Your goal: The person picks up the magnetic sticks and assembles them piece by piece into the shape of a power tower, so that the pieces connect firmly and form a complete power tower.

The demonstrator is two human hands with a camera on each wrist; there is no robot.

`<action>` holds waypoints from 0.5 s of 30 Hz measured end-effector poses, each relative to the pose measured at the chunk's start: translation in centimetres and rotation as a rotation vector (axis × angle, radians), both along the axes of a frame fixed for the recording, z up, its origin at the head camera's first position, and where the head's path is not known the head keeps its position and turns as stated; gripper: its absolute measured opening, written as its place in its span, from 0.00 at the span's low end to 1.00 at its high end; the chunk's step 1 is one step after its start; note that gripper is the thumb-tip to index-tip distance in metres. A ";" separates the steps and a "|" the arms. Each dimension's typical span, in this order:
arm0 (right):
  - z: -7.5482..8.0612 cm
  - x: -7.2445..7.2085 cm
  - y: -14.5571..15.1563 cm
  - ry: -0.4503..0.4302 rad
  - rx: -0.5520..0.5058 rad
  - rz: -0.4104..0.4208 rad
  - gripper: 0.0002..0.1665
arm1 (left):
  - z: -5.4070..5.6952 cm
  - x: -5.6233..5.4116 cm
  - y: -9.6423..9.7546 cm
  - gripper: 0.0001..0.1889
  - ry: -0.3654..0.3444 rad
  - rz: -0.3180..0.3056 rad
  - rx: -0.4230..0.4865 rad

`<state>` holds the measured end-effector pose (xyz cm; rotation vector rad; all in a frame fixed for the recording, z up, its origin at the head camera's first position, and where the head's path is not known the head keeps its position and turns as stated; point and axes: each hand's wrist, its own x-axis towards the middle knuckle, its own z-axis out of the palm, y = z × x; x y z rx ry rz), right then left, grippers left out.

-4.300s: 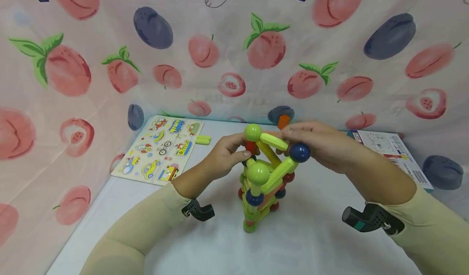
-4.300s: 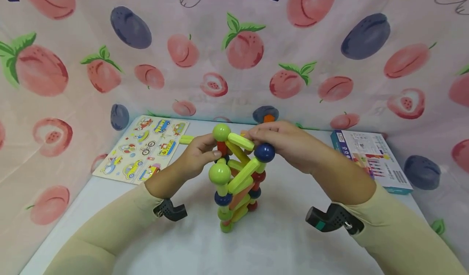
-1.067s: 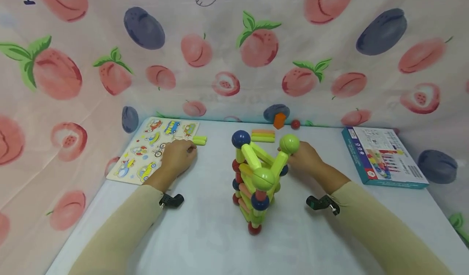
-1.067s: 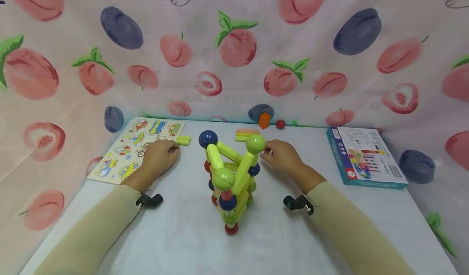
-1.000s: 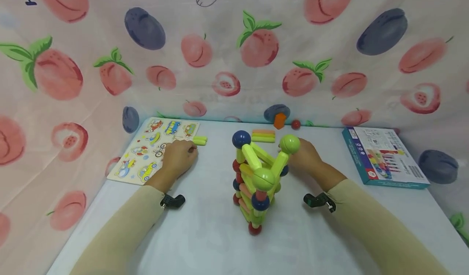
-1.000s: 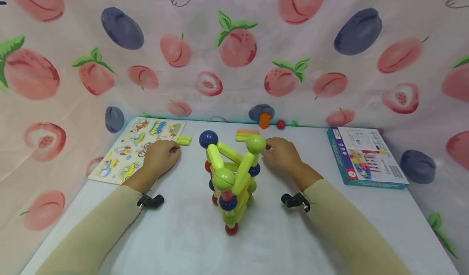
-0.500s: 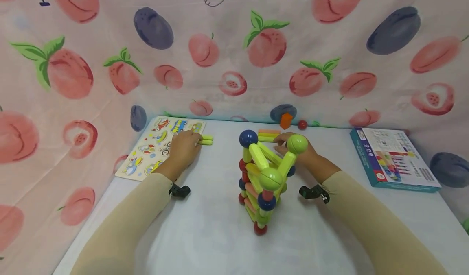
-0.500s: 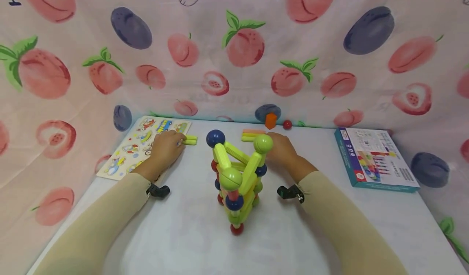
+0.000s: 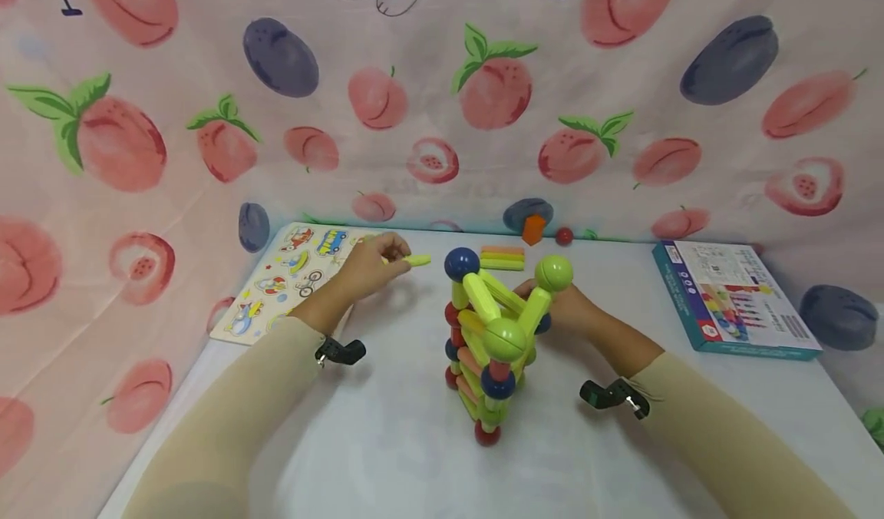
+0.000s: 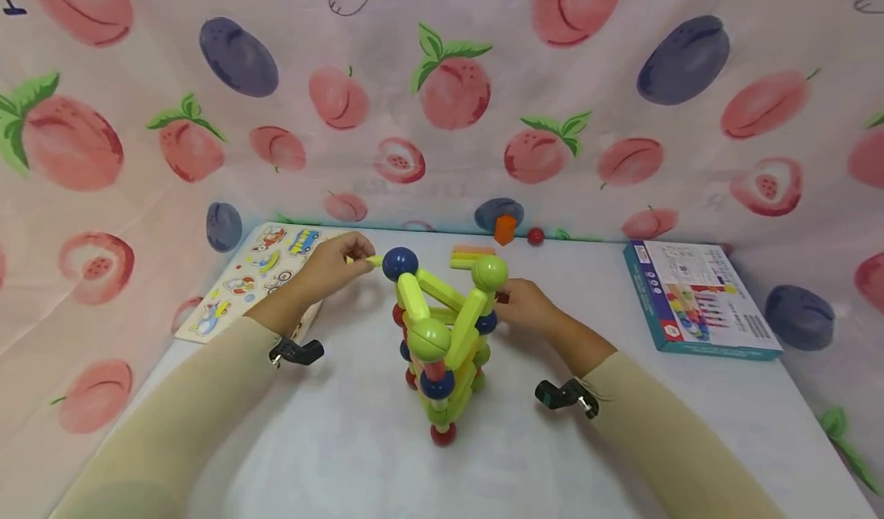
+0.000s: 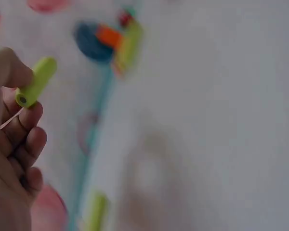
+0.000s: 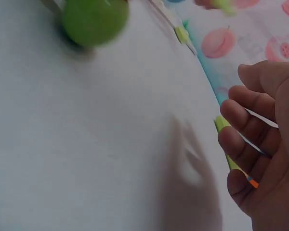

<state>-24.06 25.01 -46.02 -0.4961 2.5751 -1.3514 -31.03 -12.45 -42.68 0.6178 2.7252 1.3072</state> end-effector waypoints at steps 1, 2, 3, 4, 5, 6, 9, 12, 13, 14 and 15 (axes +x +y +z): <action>-0.1 0.5 0.1 -0.031 -0.006 -0.004 0.13 | 1.4 0.5 0.8 0.09 -0.046 -0.019 0.096; -0.3 1.1 0.1 -0.049 -0.008 -0.012 0.12 | 2.9 1.2 1.6 0.10 -0.087 -0.037 0.182; -0.4 1.6 0.1 -0.062 -0.014 -0.012 0.11 | 4.4 1.9 2.4 0.11 -0.126 -0.061 0.261; -0.5 2.1 0.1 -0.074 -0.020 -0.016 0.10 | 5.8 2.7 3.3 0.11 -0.157 -0.090 0.326; -0.5 2.4 0.0 -0.082 -0.026 -0.012 0.08 | 7.4 3.5 4.0 0.11 -0.183 -0.117 0.379; -0.5 2.7 -0.1 -0.080 -0.031 -0.007 0.07 | 8.7 4.4 4.7 0.11 -0.202 -0.142 0.419; -0.5 3.3 -0.3 -0.108 -0.060 -0.008 0.06 | 12.0 7.1 6.5 0.09 -0.246 -0.196 0.505; -0.4 3.8 -0.4 -0.144 -0.083 -0.019 0.05 | 14.1 9.7 7.6 0.10 -0.237 -0.240 0.539; -0.4 3.9 -0.4 -0.152 -0.090 -0.022 0.04 | 14.6 10.4 7.9 0.10 -0.228 -0.250 0.541; -0.3 4.0 -0.4 -0.153 -0.100 -0.019 0.04 | 14.9 11.1 8.2 0.10 -0.215 -0.259 0.539; -0.2 4.1 -0.4 -0.158 -0.113 -0.018 0.03 | 15.1 11.7 8.5 0.10 -0.203 -0.267 0.533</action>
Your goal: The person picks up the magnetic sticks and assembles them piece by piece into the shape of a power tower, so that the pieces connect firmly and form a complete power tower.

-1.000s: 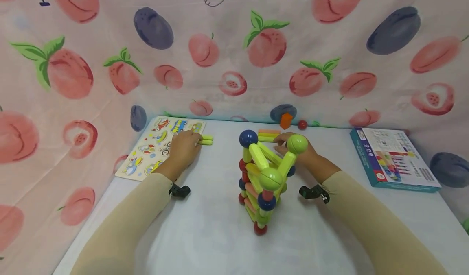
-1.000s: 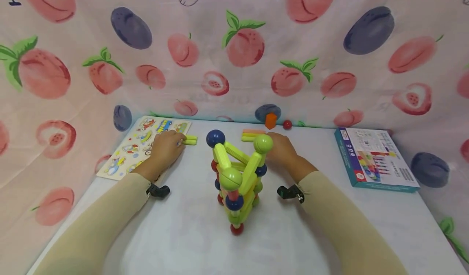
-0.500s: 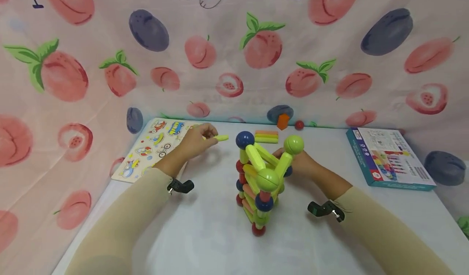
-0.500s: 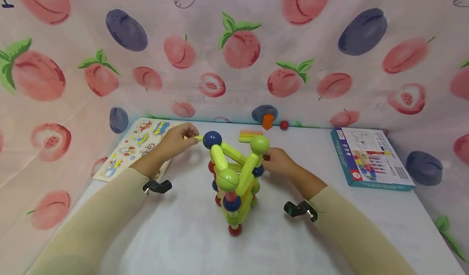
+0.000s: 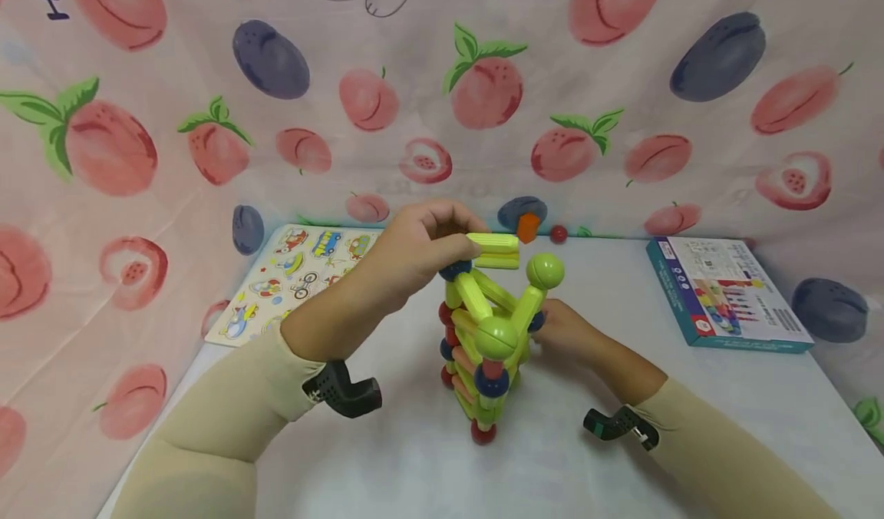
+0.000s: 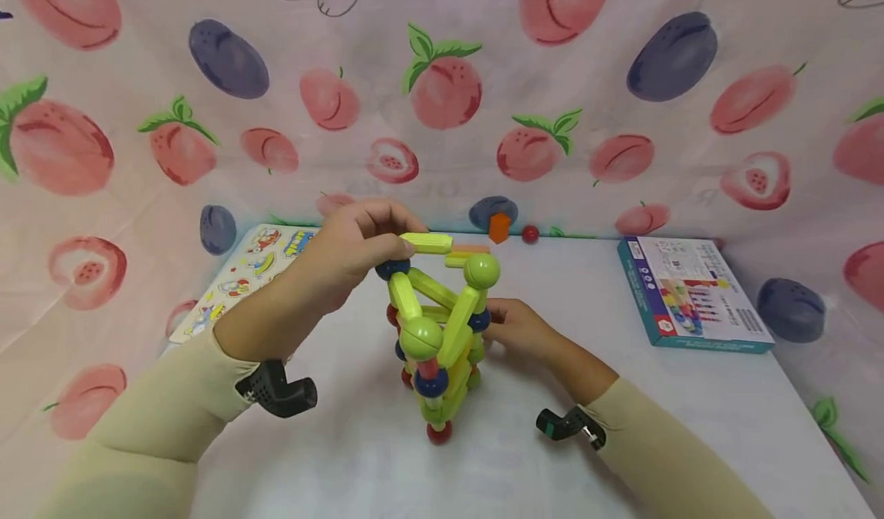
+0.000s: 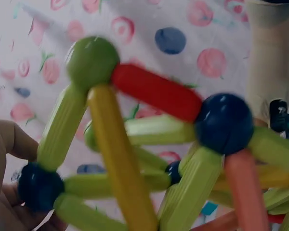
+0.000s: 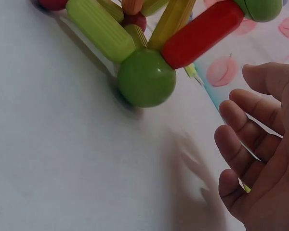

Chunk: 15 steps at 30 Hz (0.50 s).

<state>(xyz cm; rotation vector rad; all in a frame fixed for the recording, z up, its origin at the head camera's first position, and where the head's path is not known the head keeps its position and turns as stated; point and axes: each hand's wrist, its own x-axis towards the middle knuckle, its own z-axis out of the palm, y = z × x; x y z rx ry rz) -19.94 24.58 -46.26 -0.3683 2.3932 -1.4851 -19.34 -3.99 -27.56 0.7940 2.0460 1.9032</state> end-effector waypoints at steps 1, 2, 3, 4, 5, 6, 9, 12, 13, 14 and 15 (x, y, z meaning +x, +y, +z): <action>0.1 0.1 0.0 -0.004 -0.007 -0.002 0.04 | 0.1 0.5 0.2 0.10 0.017 -0.001 -0.008; 0.2 0.2 -0.1 -0.006 -0.016 -0.002 0.04 | 0.1 1.0 0.3 0.10 0.020 0.001 -0.020; 0.3 0.3 -0.1 -0.008 -0.026 -0.002 0.03 | 0.0 1.3 0.4 0.09 0.016 0.000 -0.031; 0.4 0.5 -0.2 -0.013 -0.033 -0.002 0.03 | -0.1 1.6 0.5 0.09 0.008 -0.002 -0.037; 0.4 0.6 -0.2 -0.022 -0.045 -0.004 0.04 | -0.3 1.8 0.6 0.09 0.001 -0.002 -0.042; 0.5 0.7 -0.2 -0.029 -0.055 -0.005 0.04 | -0.4 2.0 0.6 0.10 -0.005 -0.001 -0.047; 0.6 0.9 -0.4 -0.039 -0.083 -0.015 0.04 | -0.8 2.1 0.5 0.10 -0.011 0.011 -0.056; 0.7 1.0 -0.5 -0.032 -0.112 -0.029 0.04 | -0.9 2.2 0.4 0.09 0.020 0.029 -0.071; 0.7 1.1 -0.5 -0.030 -0.122 -0.036 0.04 | -0.9 2.2 0.4 0.09 0.031 0.036 -0.078; 0.7 1.1 -0.6 -0.029 -0.137 -0.034 0.04 | -0.9 2.2 0.3 0.09 0.036 0.040 -0.080; 0.7 1.2 -0.6 -0.032 -0.151 -0.028 0.04 | -0.9 2.2 0.3 0.09 0.044 0.043 -0.084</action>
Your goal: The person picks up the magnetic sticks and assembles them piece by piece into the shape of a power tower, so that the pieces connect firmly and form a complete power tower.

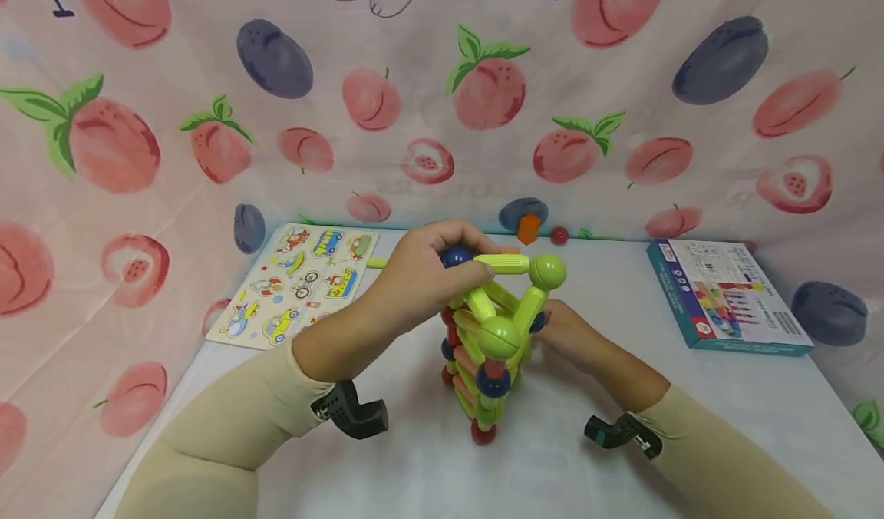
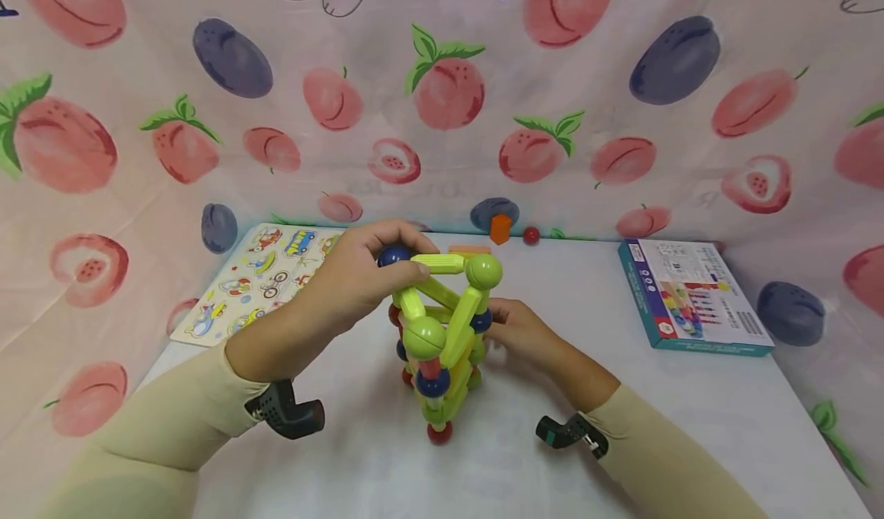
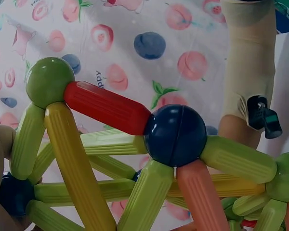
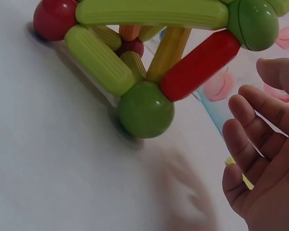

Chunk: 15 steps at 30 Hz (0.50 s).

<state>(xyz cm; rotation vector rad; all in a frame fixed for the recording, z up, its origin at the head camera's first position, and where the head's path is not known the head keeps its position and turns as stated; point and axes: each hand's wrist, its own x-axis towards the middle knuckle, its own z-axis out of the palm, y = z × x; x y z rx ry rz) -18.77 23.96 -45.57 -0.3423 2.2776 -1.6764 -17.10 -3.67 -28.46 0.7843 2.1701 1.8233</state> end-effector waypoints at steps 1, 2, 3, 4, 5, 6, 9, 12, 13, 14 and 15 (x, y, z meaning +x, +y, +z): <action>0.0 0.0 0.0 -0.004 -0.013 0.004 0.04 | 0.0 0.0 0.0 0.09 0.005 0.002 -0.003; 0.0 0.1 -0.1 -0.006 -0.019 0.007 0.04 | 0.0 0.0 0.0 0.09 0.005 0.005 -0.006; 0.0 0.1 -0.1 -0.009 -0.031 0.013 0.04 | 0.1 0.0 0.0 0.09 0.010 0.007 -0.013; 0.0 0.1 -0.1 -0.011 -0.037 0.019 0.04 | 0.1 0.0 0.1 0.09 0.019 0.010 -0.024; 0.0 0.2 -0.2 -0.012 -0.043 0.025 0.05 | 0.2 0.0 0.1 0.09 0.023 0.014 -0.039; 0.1 0.3 -0.3 -0.013 -0.048 0.022 0.05 | 0.2 -0.1 0.1 0.09 0.023 0.014 -0.051; 0.5 0.6 -0.5 0.020 -0.080 -0.022 0.08 | 0.4 -0.2 0.0 0.09 0.017 0.003 -0.073; 1.8 1.4 -1.1 0.117 -0.248 -0.107 0.13 | 0.5 -0.1 -0.1 0.09 -0.012 -0.010 -0.059; 2.5 1.7 -1.4 0.186 -0.329 -0.121 0.15 | 0.4 -0.1 -0.1 0.09 -0.014 -0.009 -0.055; 3.3 2.0 -1.7 0.261 -0.416 -0.119 0.17 | 0.4 0.0 -0.2 0.09 -0.017 -0.005 -0.048; 4.2 2.3 -2.0 0.336 -0.507 -0.116 0.18 | 0.3 0.1 -0.2 0.10 -0.015 0.005 -0.049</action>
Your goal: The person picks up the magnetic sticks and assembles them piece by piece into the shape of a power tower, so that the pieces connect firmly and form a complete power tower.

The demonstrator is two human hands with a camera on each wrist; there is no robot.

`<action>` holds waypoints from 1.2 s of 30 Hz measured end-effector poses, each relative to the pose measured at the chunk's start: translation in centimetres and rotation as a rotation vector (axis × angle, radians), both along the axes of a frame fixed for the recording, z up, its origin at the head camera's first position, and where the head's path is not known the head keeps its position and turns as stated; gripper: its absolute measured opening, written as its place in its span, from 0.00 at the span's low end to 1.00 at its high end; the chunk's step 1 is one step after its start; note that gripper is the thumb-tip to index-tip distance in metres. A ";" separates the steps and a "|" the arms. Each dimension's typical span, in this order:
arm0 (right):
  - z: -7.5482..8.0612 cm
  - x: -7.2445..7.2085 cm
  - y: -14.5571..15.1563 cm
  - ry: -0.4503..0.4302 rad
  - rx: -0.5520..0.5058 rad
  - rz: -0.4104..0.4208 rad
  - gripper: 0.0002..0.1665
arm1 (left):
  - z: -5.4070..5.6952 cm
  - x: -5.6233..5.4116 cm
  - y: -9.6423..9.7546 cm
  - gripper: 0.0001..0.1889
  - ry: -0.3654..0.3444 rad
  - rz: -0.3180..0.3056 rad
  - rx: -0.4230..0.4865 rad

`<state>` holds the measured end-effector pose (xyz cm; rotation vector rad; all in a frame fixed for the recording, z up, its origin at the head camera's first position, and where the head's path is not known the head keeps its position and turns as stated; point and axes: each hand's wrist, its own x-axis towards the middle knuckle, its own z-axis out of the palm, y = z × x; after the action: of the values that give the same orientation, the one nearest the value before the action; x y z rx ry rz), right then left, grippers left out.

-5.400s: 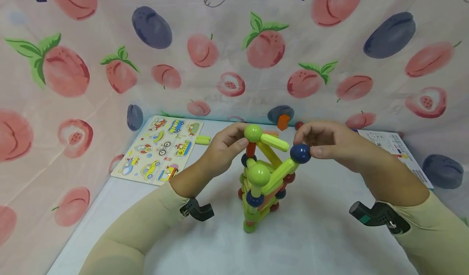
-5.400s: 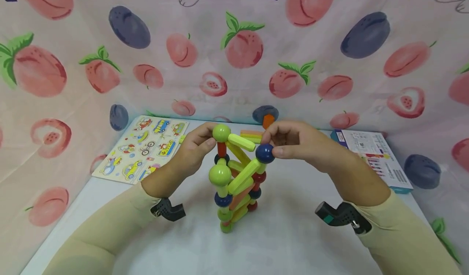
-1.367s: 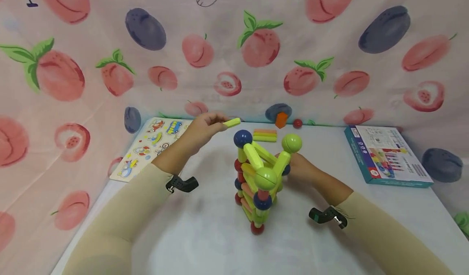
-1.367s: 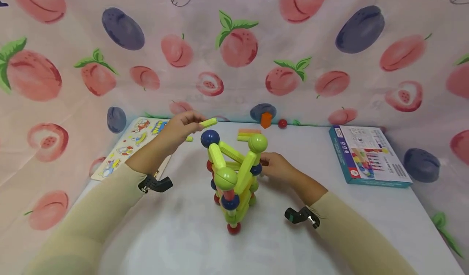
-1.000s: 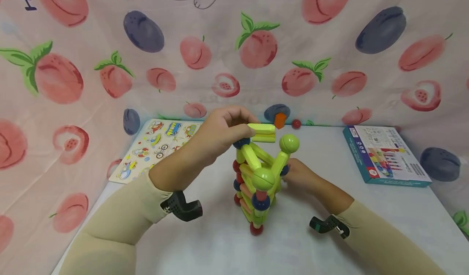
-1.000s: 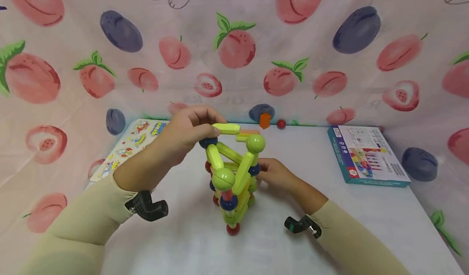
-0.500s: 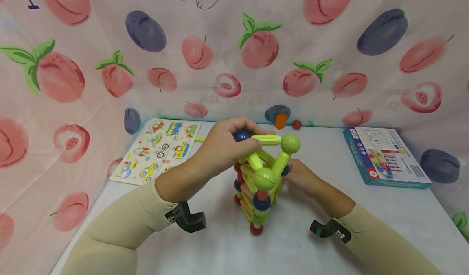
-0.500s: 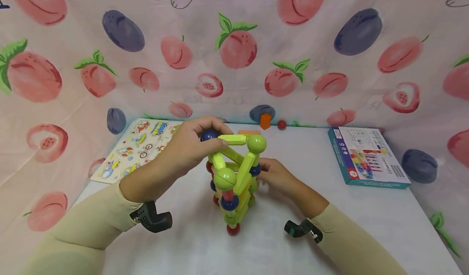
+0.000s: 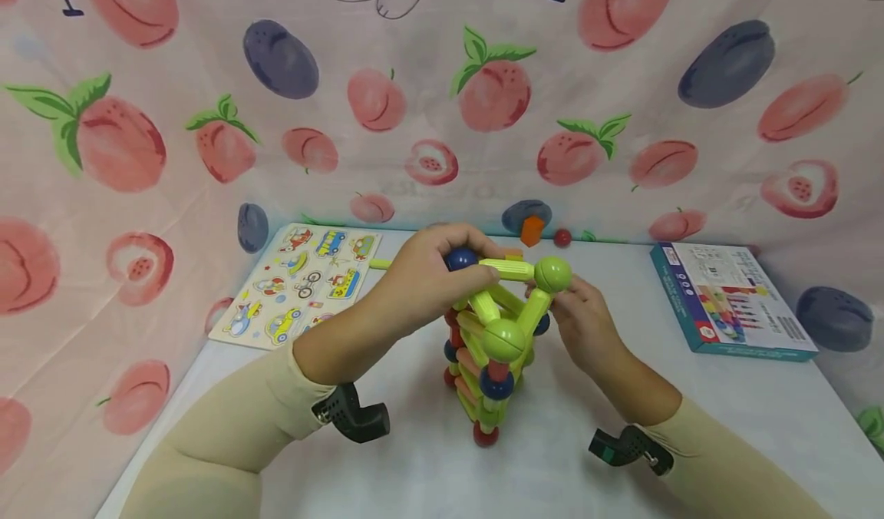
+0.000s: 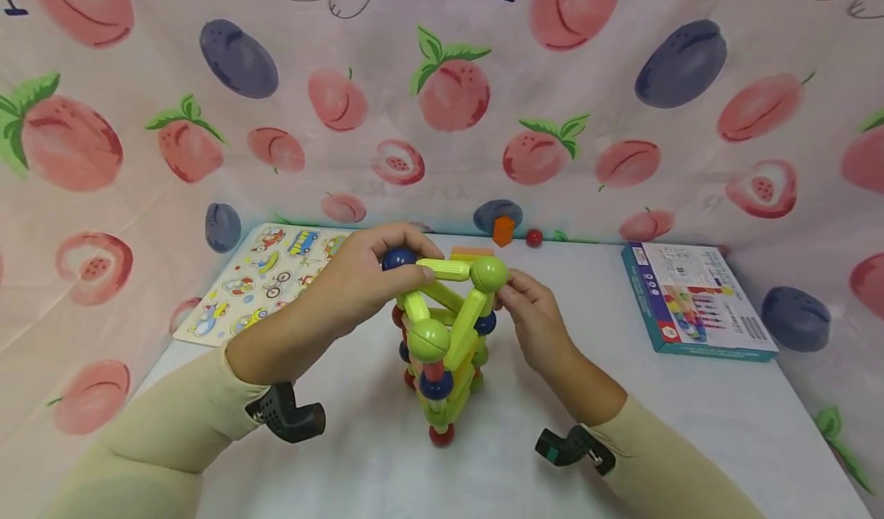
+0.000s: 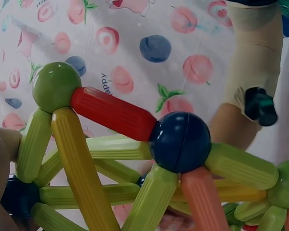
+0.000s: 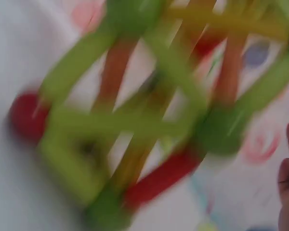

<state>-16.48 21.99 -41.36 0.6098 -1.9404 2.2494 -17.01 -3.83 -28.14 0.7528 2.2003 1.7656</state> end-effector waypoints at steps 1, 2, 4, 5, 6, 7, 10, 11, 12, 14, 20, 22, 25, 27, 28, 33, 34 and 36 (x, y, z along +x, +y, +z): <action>0.9 0.3 -0.3 0.087 -0.084 0.012 0.19 | 0.0 0.1 0.0 0.09 -0.004 0.009 0.000; 1.8 0.6 -0.6 0.170 -0.154 0.026 0.18 | -0.1 0.1 0.1 0.09 -0.005 0.016 0.003; 3.3 1.0 -1.1 0.297 -0.231 0.052 0.18 | -0.2 0.1 0.2 0.09 -0.009 0.026 0.013; 3.9 1.2 -1.3 0.330 -0.247 0.050 0.17 | -0.2 0.2 0.2 0.09 -0.012 0.030 0.019; 4.4 1.4 -1.5 0.347 -0.260 0.045 0.16 | -0.2 0.2 0.2 0.09 -0.014 0.030 0.029; 4.7 1.6 -1.6 0.352 -0.257 0.038 0.16 | -0.3 0.2 0.2 0.09 -0.017 0.028 0.040; 5.2 1.9 -1.8 0.332 -0.228 0.017 0.15 | -0.4 0.2 0.3 0.08 -0.036 0.017 0.074; 5.2 2.0 -1.7 0.323 -0.218 0.014 0.15 | -0.4 0.2 0.3 0.08 -0.035 0.019 0.077; 5.0 2.0 -1.7 0.318 -0.216 0.013 0.16 | -0.5 0.2 0.2 0.09 -0.034 0.016 0.081; 4.5 2.2 -1.5 0.305 -0.211 0.000 0.17 | -0.8 0.1 0.1 0.12 -0.027 0.003 0.103; -0.5 3.5 -0.6 0.039 0.070 -0.186 0.23 | -4.0 -0.9 -1.4 0.26 0.081 0.004 0.244; -2.6 4.2 -0.3 -0.060 0.302 -0.241 0.22 | -6.3 -1.3 -2.2 0.27 0.067 0.026 0.207; -5.3 5.5 0.1 -0.108 0.662 -0.251 0.21 | -10.5 -1.7 -3.5 0.23 -0.026 0.015 0.029; -6.5 6.2 0.0 -0.069 0.835 -0.241 0.22 | -13.2 -1.6 -4.3 0.20 -0.052 -0.032 -0.134; -6.9 6.3 0.0 -0.045 0.885 -0.235 0.23 | -14.3 -1.6 -4.7 0.18 -0.045 -0.061 -0.202; -7.5 5.9 -0.3 0.066 0.949 -0.260 0.19 | -18.2 -1.0 -6.0 0.14 0.033 -0.187 -0.307; -7.5 5.6 -0.2 0.079 0.952 -0.261 0.19 | -18.5 -0.8 -6.1 0.13 0.044 -0.195 -0.303; -7.1 5.0 -0.2 0.074 0.958 -0.239 0.20 | -19.0 -0.6 -6.2 0.12 0.071 -0.208 -0.292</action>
<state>-11.49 21.83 -48.51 0.4679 -2.7902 1.0412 -17.59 -10.00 -47.11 0.9445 2.2620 1.3040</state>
